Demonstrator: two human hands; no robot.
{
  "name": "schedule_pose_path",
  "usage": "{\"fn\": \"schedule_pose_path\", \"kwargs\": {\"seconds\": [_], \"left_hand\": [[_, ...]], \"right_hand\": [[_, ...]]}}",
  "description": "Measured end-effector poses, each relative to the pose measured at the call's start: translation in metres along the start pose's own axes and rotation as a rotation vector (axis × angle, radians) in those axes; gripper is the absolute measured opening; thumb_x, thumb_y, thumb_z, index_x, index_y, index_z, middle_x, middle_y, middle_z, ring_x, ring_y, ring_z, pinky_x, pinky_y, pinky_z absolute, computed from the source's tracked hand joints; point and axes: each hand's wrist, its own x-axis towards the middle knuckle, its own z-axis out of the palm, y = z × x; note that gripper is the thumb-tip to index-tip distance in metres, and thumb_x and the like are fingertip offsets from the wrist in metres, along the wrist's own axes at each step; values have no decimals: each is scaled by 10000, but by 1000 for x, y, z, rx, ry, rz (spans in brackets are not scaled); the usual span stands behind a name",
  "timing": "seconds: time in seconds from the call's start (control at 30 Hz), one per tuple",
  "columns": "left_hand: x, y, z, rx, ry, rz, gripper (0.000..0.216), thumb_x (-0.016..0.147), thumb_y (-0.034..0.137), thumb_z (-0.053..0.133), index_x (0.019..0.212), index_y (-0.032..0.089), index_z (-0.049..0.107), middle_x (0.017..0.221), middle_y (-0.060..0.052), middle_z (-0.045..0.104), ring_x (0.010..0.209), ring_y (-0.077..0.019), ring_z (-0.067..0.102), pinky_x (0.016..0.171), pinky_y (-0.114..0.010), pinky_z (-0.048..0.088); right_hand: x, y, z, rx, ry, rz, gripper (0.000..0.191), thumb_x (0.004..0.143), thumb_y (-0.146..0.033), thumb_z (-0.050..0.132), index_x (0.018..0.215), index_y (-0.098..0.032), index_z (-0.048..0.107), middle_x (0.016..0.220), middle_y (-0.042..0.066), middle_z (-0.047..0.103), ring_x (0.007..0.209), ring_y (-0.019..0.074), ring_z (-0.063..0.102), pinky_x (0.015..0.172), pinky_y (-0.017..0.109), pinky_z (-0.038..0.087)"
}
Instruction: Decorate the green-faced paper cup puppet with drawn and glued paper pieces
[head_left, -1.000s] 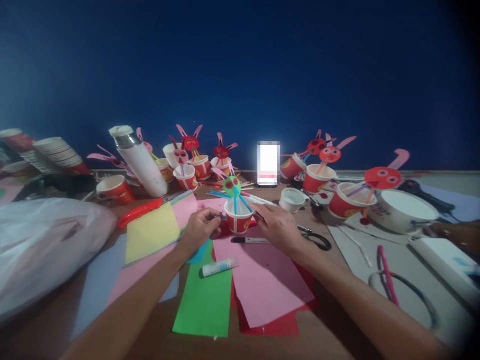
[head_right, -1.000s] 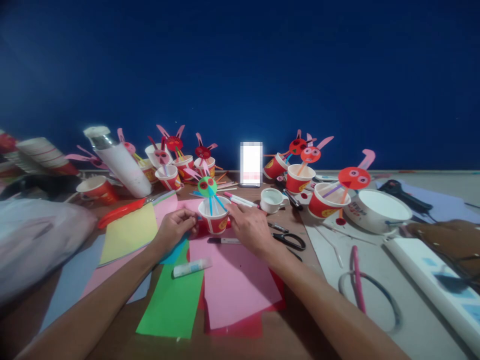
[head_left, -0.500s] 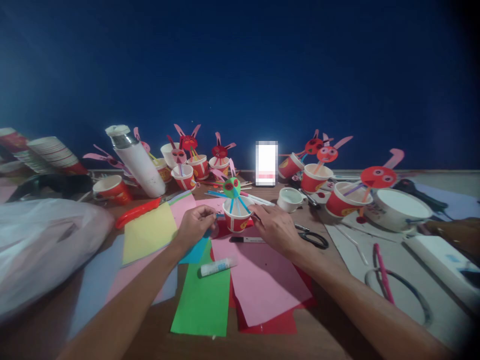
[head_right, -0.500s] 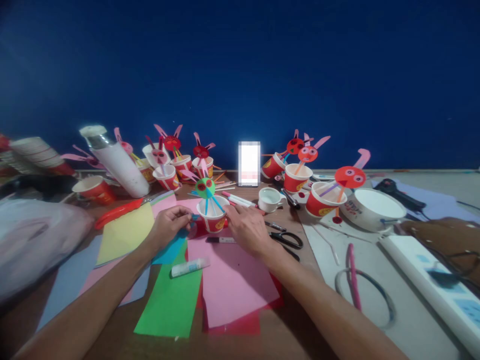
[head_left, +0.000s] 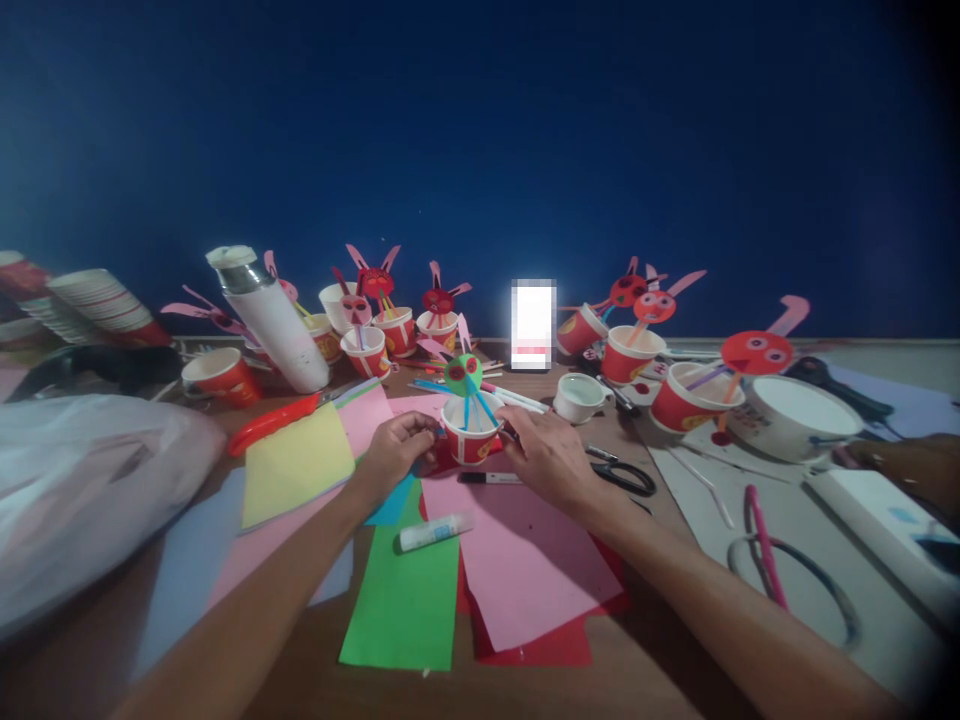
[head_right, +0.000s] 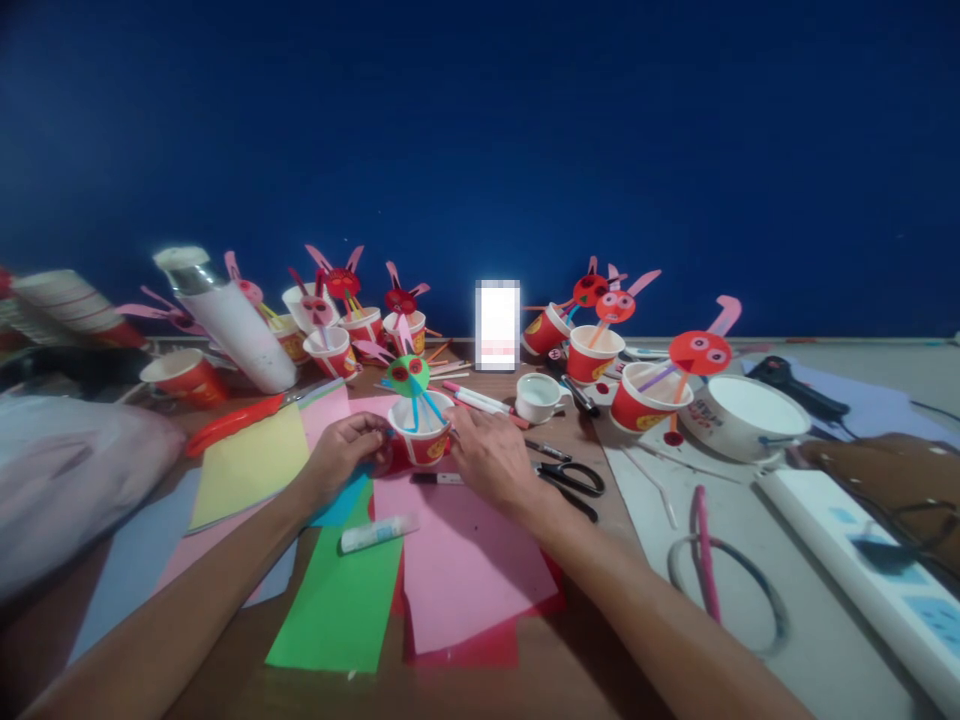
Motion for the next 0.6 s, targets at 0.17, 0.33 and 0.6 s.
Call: {"fn": "schedule_pose_path", "kwargs": {"seconds": [0.17, 0.33, 0.6], "left_hand": [[0, 0, 1, -19, -15, -11, 197, 660, 248, 613, 811, 130, 569, 478, 30, 582, 434, -106, 533, 422, -195, 396], [-1, 4, 3, -17, -20, -22, 207, 640, 241, 638, 799, 126, 570, 508, 30, 597, 428, -102, 534, 430, -202, 408], [-2, 2, 2, -46, -29, -40, 208, 664, 273, 622, 813, 135, 575, 518, 28, 592, 452, -116, 556, 441, -209, 415]], "right_hand": [[1, -1, -1, -12, -6, 11, 236, 818, -171, 467, 1045, -164, 533, 913, 70, 679, 813, 220, 616, 719, 309, 395], [2, -1, -1, -12, 1, 8, 268, 814, -181, 472, 1077, -167, 522, 958, 69, 676, 830, 226, 617, 732, 325, 395], [0, 1, 1, 17, 3, -8, 283, 794, -165, 478, 1075, -171, 515, 922, 46, 682, 815, 221, 619, 721, 325, 380]]}}
